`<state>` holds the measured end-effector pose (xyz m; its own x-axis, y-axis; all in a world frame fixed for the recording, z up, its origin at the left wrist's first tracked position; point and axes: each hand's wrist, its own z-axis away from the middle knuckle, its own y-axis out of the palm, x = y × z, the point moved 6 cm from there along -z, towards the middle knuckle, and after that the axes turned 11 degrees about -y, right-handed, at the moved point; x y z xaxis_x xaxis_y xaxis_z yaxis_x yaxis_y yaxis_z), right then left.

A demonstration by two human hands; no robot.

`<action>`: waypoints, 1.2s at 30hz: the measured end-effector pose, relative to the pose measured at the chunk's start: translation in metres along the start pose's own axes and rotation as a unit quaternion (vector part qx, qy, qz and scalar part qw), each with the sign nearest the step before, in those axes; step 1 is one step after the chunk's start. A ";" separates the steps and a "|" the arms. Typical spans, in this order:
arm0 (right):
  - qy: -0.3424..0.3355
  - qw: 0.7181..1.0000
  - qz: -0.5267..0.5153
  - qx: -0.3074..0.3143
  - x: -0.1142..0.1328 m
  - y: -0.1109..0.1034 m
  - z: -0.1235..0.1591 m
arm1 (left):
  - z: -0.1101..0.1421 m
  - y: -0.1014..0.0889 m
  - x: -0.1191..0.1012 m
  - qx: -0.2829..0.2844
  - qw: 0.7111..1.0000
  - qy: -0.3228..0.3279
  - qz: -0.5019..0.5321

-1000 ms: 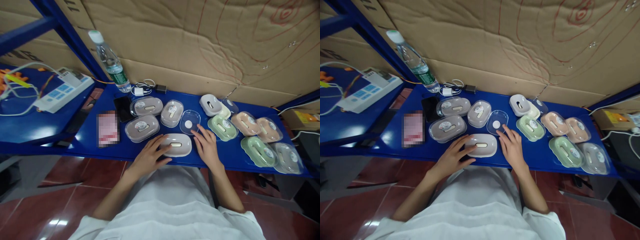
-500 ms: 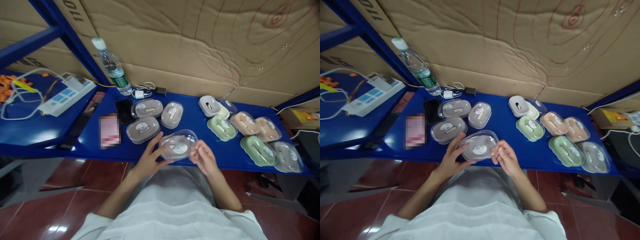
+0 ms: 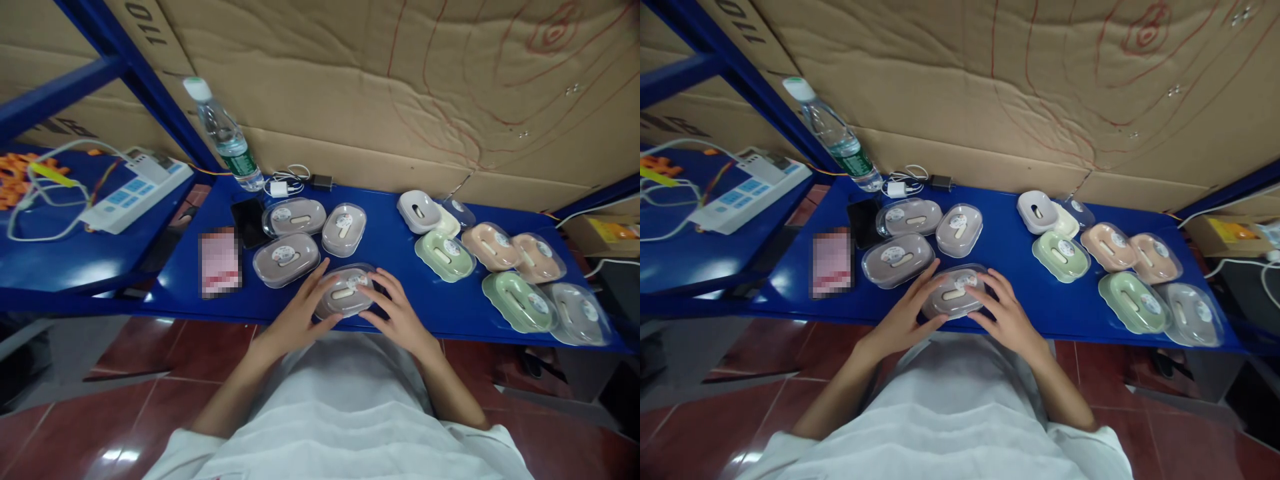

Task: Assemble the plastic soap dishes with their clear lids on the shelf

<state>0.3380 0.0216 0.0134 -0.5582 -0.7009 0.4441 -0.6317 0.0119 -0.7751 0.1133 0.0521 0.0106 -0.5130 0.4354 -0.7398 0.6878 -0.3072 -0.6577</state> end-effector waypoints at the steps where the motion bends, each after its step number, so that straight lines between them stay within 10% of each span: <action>1: -0.005 1.000 0.018 -0.012 0.001 0.001 0.000 | 0.001 -0.001 -0.001 0.001 1.000 -0.007 -0.010; 19: -0.096 0.993 0.062 0.034 0.031 0.017 -0.014 | 0.004 0.001 0.023 -0.029 0.999 -0.003 0.037; 29: 0.013 0.992 0.117 -0.054 -0.028 -0.045 0.009 | 0.001 0.003 0.015 -0.017 0.999 -0.044 0.006; 36: 0.147 0.956 0.252 0.016 -0.057 -0.034 -0.033 | 0.000 0.006 0.014 0.001 0.997 -0.057 -0.045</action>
<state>0.3733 0.0849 0.0296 -0.9178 -0.3807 0.1130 -0.2274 0.2706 -0.9355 0.1100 0.0570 -0.0037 -0.6278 0.3613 -0.6894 0.6357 -0.2732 -0.7220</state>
